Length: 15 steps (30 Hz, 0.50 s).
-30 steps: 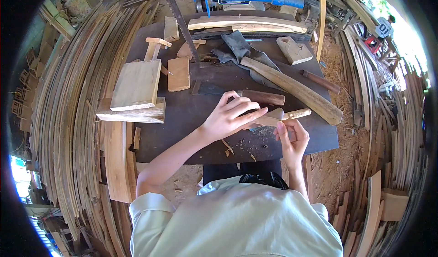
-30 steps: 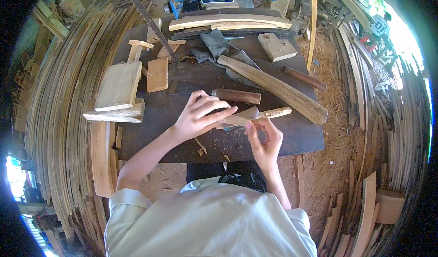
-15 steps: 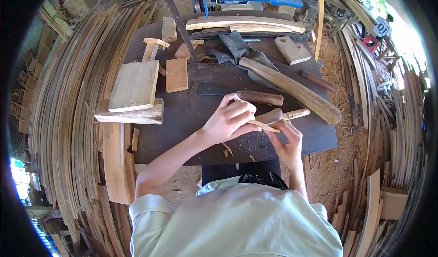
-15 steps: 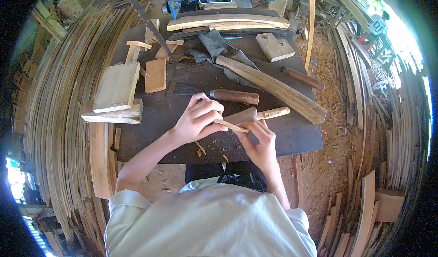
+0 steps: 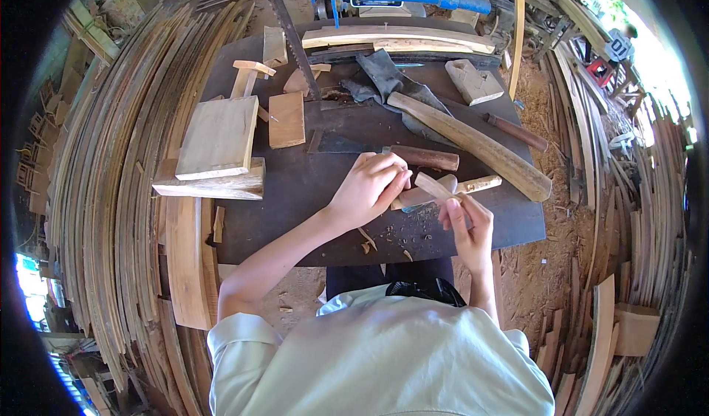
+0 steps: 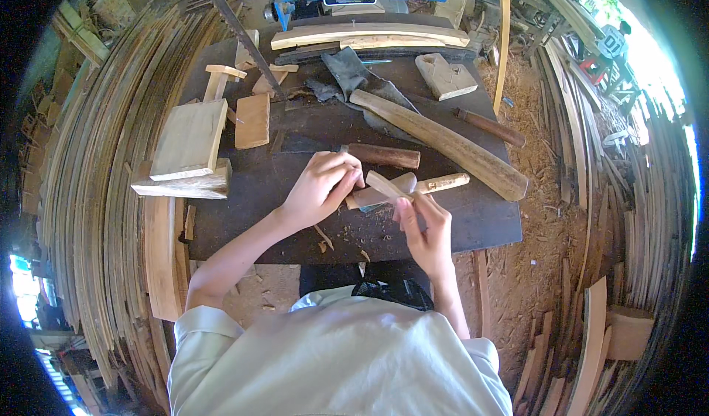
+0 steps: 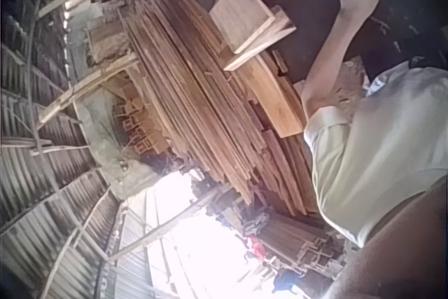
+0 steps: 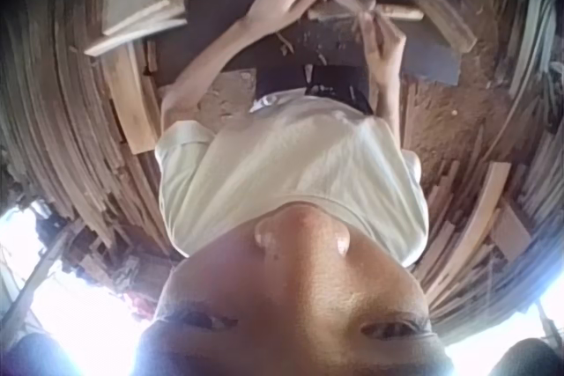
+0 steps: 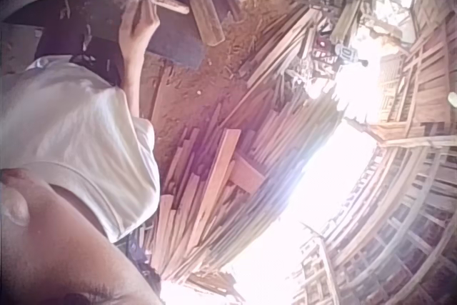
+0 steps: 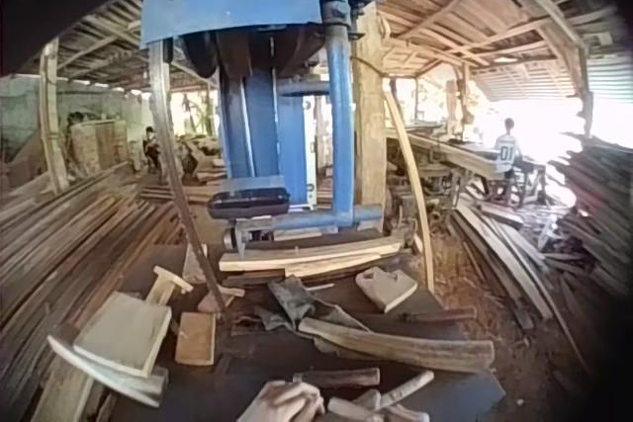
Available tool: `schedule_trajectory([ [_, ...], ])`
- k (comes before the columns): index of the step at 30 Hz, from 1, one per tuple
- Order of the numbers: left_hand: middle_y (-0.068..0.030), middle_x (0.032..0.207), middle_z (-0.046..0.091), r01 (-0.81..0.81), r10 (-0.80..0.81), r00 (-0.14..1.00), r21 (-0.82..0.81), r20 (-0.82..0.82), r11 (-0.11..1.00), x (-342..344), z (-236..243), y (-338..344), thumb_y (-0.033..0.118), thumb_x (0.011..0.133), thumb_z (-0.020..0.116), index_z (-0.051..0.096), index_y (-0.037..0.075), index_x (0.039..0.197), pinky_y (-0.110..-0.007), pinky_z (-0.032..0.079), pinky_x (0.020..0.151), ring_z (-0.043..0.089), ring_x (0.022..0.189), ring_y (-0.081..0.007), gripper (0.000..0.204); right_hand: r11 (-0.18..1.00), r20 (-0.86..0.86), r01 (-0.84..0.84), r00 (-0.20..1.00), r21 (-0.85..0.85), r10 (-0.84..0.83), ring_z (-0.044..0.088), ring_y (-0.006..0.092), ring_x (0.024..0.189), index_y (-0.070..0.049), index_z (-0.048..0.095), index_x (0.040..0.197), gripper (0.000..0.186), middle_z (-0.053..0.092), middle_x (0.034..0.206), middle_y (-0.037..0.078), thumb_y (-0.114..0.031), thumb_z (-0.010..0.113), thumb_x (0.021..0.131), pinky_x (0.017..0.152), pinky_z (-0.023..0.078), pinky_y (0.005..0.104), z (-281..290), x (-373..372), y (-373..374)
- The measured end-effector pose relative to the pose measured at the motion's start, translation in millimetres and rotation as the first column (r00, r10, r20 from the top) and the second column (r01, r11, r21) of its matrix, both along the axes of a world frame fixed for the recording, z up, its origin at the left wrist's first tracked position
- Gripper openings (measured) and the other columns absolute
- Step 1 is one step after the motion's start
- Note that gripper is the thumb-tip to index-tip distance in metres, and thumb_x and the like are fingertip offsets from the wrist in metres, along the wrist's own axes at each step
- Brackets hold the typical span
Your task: The person carves a small piece of wood using a chisel and a wooden mallet. They repeatedly position the chisel on the wood and strike it with the mallet to remove shavings, occasionally adjusting the wood's position on the workbench.
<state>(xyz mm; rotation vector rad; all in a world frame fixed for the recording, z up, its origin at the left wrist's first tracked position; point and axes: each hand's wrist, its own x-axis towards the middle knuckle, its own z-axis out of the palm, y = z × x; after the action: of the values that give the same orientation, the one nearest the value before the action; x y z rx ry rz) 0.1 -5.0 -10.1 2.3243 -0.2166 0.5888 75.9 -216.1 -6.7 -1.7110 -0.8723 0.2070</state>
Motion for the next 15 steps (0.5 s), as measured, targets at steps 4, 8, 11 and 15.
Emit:
schedule_trajectory([
  [4, -0.0047, 0.106, 0.059, -0.12, 0.102, 0.974, 0.082, 0.203, 0.989, -0.3, 4.8, -2.4, 0.018, 0.079, 0.072, 0.065, 0.007, 0.101, -0.036, 0.038, 0.089, 0.055, 0.1, -0.0226, 0.025, 0.981, -0.316, 0.016, 0.948, 0.196, 0.047, 0.052, 0.0116, 0.058, 0.005, 0.065, 0.094, 0.037, 0.058, 0.068, 0.006, -0.026, 0.045, 0.1, 0.055, 0.042, 0.0245, 1.1, -0.6, 0.3],
  [8, -0.0031, 0.11, 0.056, -0.07, 0.056, 0.961, 0.042, 0.269, 0.997, -5.1, 16.7, -4.3, 0.031, 0.07, 0.079, 0.065, 0.011, 0.107, -0.037, 0.039, 0.088, 0.055, 0.095, -0.0206, 0.045, 0.963, -0.415, -0.028, 0.899, 0.268, 0.142, 0.054, 0.0117, 0.059, 0.004, 0.065, 0.099, 0.041, 0.06, 0.071, 0.006, -0.03, 0.042, 0.1, 0.056, 0.043, 0.0246, -0.6, -2.2, 0.3],
  [11, -0.0034, 0.109, 0.057, -0.049, 0.038, 0.963, 0.036, 0.267, 0.998, -4.5, 12.2, -2.1, 0.029, 0.07, 0.079, 0.065, 0.01, 0.102, -0.037, 0.039, 0.088, 0.055, 0.096, -0.0204, 0.04, 0.965, -0.426, -0.074, 0.887, 0.251, 0.179, 0.054, 0.0114, 0.06, 0.005, 0.064, 0.102, 0.041, 0.06, 0.072, 0.007, -0.03, 0.042, 0.1, 0.06, 0.043, 0.024, -1.7, -6.2, 1.7],
  [15, -0.004, 0.103, 0.059, -0.022, 0.027, 0.965, -0.024, 0.262, 0.999, -3.5, 10.1, -2.7, 0.025, 0.071, 0.079, 0.065, 0.008, 0.095, -0.036, 0.039, 0.089, 0.056, 0.095, -0.0207, 0.033, 0.967, -0.396, -0.106, 0.898, 0.231, 0.193, 0.053, 0.0128, 0.06, 0.007, 0.063, 0.103, 0.04, 0.059, 0.072, 0.008, -0.027, 0.042, 0.1, 0.057, 0.043, 0.0256, -0.3, -10.5, 6.7],
])
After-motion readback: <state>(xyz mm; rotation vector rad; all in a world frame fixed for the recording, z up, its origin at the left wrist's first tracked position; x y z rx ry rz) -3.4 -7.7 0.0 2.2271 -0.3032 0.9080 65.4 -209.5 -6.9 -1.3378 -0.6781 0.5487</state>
